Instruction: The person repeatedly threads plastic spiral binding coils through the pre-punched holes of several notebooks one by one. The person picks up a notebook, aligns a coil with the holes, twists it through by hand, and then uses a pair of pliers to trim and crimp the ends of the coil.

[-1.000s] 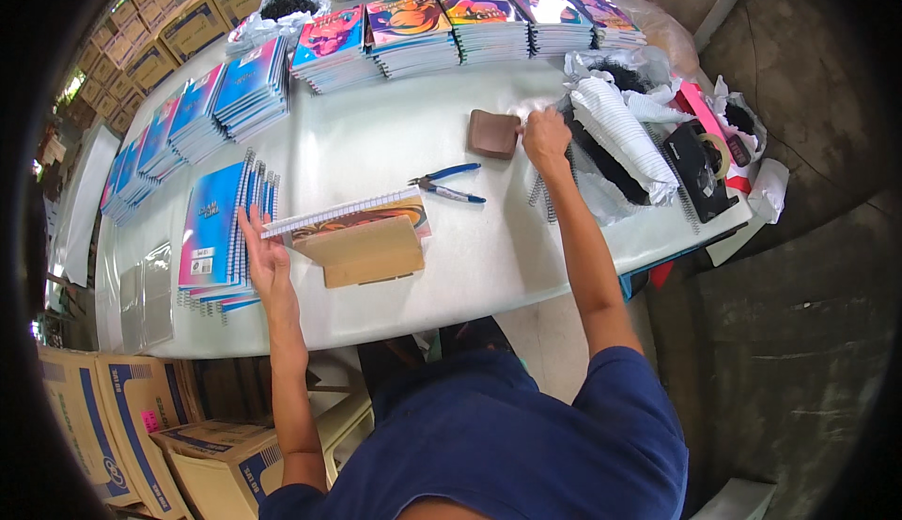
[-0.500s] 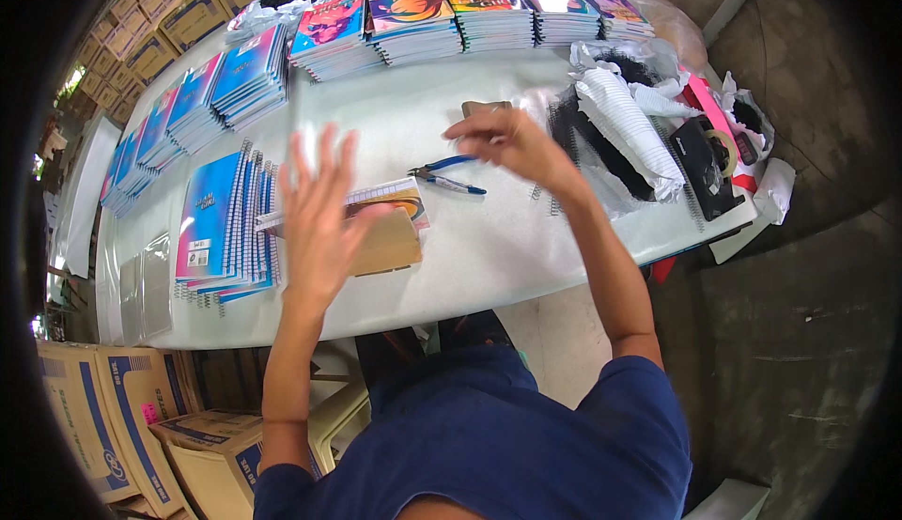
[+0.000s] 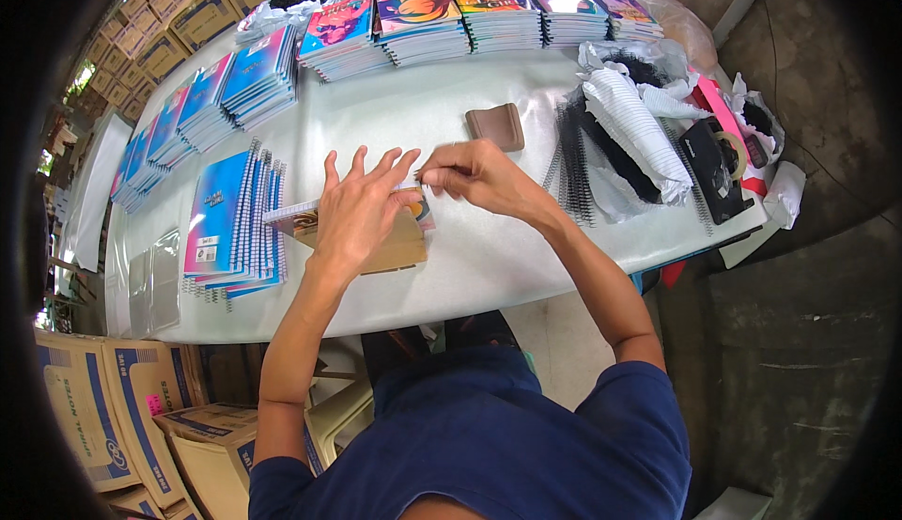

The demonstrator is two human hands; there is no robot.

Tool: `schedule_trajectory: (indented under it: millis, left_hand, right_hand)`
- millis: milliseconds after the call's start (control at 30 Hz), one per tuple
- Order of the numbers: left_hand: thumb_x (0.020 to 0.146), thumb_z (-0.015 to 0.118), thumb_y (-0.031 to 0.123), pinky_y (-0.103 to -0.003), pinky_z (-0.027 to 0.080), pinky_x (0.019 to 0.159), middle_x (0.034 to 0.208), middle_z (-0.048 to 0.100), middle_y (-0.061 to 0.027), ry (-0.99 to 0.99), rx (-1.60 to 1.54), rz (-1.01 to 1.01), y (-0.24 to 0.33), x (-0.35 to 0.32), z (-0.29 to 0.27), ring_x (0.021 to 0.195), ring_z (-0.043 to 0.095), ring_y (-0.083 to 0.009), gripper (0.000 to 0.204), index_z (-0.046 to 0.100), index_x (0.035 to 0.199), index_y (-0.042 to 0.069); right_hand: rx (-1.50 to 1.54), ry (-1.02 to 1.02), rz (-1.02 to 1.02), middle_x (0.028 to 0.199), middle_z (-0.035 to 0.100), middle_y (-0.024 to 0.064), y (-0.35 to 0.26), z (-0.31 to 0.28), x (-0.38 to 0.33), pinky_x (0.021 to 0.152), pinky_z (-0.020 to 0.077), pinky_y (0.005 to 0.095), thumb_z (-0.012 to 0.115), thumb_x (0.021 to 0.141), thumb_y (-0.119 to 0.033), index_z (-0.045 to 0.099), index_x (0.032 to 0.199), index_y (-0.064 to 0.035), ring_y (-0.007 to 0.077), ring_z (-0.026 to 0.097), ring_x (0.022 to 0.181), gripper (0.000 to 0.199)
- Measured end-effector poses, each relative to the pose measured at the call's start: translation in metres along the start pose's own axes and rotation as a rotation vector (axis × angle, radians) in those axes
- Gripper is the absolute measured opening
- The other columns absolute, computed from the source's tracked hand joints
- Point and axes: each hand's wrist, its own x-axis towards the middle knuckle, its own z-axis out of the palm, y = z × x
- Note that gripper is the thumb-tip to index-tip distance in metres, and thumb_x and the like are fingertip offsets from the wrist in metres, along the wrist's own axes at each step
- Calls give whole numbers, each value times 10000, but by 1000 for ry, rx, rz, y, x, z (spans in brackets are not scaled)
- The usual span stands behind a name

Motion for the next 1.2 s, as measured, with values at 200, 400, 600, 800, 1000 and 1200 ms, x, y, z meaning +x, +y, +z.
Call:
schedule_trajectory:
  millis: [200, 400, 600, 800, 1000, 1200]
  left_hand:
    - [852, 628, 335, -544, 336, 1038, 1287, 584, -65, -18, -159, -60, 5, -1, -1, 1200, 521, -361, 568, 466, 1376, 186]
    - [846, 621, 403, -442, 530, 823, 1321, 549, -97, -471, -207, -113, 18, 8, -32, 1106, 590, -358, 633, 412, 1398, 176]
    - [840, 597, 461, -431, 545, 788, 1353, 516, -93, -64, -5, 144, 12, -2, -4, 1041, 613, -381, 668, 386, 1416, 197]
    - [774, 657, 458, -440, 536, 806, 1262, 570, -118, 52, -27, 55, -8, -6, 7, 1009, 623, -371, 845, 251, 1480, 232]
    - [743, 701, 439, -452, 505, 862, 1079, 643, -172, 100, -177, -78, -10, -4, 1, 947, 634, -340, 963, 158, 1505, 213]
    - [700, 739, 437, -464, 472, 934, 1044, 652, -163, 154, -253, -64, -11, -5, 1, 905, 643, -353, 1050, 114, 1511, 204]
  right_hand:
    - [-477, 251, -398, 862, 626, 172, -10, 9, -14, 658, 465, 406, 616, 877, -134, 621, 1018, -7, 354, 599, 737, 190]
    - [-30, -464, -24, 921, 645, 89, -10, -31, 2, 746, 494, 309, 573, 915, -108, 582, 1086, -4, 215, 633, 875, 200]
    - [-851, 4, -292, 1079, 642, 144, 127, -122, 47, 919, 453, 361, 770, 726, -203, 597, 1236, -127, 269, 594, 1005, 543]
    - [-219, -117, 4, 1117, 643, 153, 68, -111, 46, 913, 440, 341, 688, 790, -506, 691, 1129, -91, 264, 570, 1058, 536]
    - [-177, -310, -45, 1095, 639, 157, 23, -64, 41, 798, 437, 310, 669, 823, -441, 686, 1058, 34, 200, 559, 950, 530]
    - [-83, -419, -128, 1042, 678, 108, 21, -54, 46, 863, 435, 332, 637, 877, -398, 698, 1023, 22, 189, 577, 950, 449]
